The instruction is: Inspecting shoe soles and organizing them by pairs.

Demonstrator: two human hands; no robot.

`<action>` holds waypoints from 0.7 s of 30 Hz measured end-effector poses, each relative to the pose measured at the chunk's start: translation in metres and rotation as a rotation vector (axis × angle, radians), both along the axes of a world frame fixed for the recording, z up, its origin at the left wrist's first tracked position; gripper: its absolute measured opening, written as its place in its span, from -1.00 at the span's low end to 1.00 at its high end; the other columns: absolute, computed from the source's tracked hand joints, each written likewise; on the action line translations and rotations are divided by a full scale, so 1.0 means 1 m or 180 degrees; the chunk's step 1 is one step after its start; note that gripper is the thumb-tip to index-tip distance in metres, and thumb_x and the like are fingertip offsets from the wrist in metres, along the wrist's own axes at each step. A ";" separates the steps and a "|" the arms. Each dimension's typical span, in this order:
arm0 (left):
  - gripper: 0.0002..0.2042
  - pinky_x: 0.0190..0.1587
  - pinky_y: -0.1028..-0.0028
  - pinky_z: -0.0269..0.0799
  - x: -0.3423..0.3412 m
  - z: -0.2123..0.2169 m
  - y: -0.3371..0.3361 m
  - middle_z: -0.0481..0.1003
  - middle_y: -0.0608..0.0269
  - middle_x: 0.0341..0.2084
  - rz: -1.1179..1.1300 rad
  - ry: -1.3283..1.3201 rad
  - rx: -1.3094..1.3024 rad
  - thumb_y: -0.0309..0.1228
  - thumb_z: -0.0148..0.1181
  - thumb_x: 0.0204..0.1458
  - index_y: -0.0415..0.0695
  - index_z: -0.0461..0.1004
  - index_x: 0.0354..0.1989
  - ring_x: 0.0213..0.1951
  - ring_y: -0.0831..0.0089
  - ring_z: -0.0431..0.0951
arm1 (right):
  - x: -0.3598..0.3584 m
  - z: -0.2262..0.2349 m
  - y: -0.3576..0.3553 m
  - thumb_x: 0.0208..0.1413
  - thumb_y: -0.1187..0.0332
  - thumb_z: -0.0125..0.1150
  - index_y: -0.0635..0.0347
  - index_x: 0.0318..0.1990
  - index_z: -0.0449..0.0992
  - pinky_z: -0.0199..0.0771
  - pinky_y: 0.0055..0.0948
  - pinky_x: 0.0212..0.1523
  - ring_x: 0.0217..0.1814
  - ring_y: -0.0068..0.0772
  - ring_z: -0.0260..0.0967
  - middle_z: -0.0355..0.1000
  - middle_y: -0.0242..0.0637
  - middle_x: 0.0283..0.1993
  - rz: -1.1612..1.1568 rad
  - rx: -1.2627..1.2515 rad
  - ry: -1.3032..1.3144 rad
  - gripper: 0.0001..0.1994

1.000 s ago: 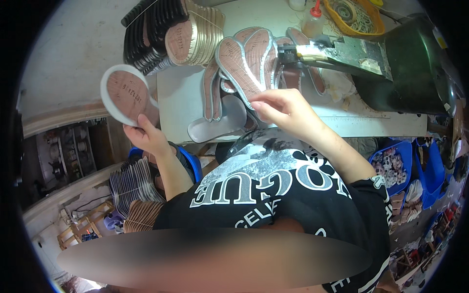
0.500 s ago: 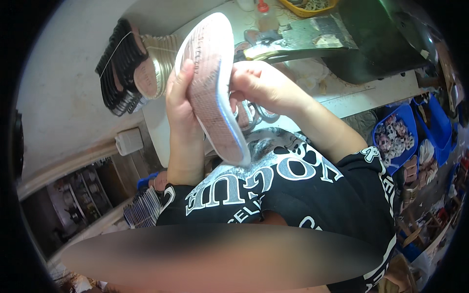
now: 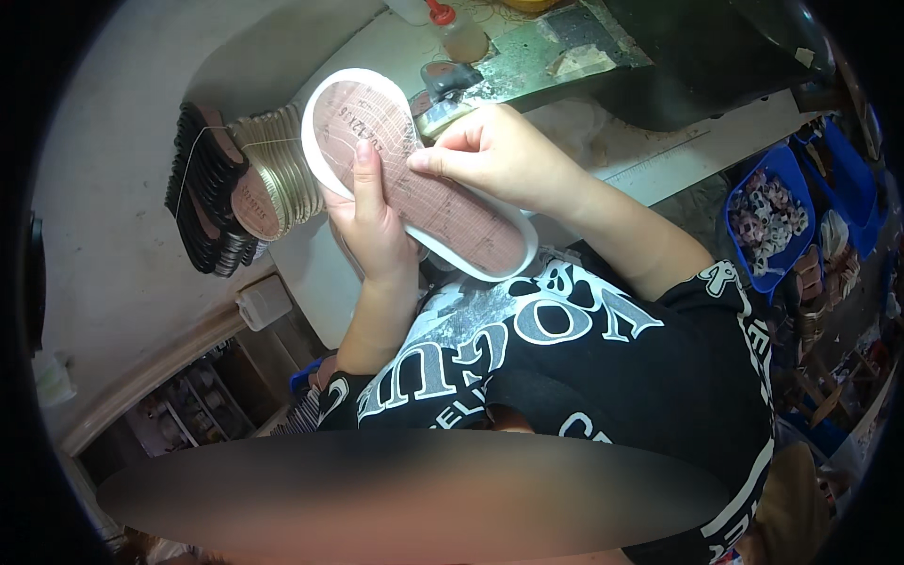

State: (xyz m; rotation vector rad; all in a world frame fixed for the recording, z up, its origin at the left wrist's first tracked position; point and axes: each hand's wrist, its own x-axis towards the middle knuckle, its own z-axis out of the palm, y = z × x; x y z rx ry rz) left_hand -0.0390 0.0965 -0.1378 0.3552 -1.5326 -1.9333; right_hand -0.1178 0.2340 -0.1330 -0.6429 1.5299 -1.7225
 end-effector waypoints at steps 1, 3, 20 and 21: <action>-0.59 0.11 0.43 0.24 0.000 -0.002 -0.005 0.36 0.13 -0.01 -0.0131 -0.0239 0.0037 -0.47 0.13 0.09 -0.34 0.23 0.10 0.01 0.44 0.38 | -0.001 -0.003 0.000 0.12 0.28 0.22 0.29 -0.41 0.61 0.27 -0.70 -0.49 -0.53 -0.78 0.27 0.43 -0.50 -0.57 -0.0145 0.0088 0.0078 -0.77; -0.59 0.09 0.43 0.26 -0.001 -0.012 -0.015 0.29 0.16 -0.03 -0.0129 -0.0646 -0.0214 -0.45 0.15 0.09 -0.36 0.26 0.08 0.00 0.42 0.37 | -0.004 -0.002 0.000 0.17 0.23 0.16 0.31 -0.37 0.60 0.31 -0.66 -0.45 -0.50 -0.77 0.29 0.47 -0.45 -0.51 -0.0274 0.0283 0.0258 -0.72; -0.68 -0.11 0.46 0.39 -0.066 -0.012 -0.025 0.51 0.14 -0.25 -0.0445 -0.1052 0.0164 -0.33 0.16 0.09 -0.36 0.43 -0.12 -0.24 0.43 0.51 | 0.025 0.004 0.040 0.14 0.26 0.14 0.40 -0.23 0.51 0.51 -0.63 -0.50 -0.49 -0.50 0.50 0.52 -0.16 -0.41 0.0236 0.0183 -0.2028 -0.71; -0.68 -0.11 0.46 0.39 -0.068 -0.012 -0.027 0.51 0.14 -0.25 -0.0451 -0.1058 0.0172 -0.33 0.16 0.09 -0.36 0.43 -0.12 -0.24 0.43 0.51 | 0.029 0.000 0.036 0.15 0.26 0.12 0.39 -0.24 0.51 0.51 -0.63 -0.50 -0.49 -0.49 0.50 0.52 -0.15 -0.41 0.0015 -0.0029 -0.1993 -0.71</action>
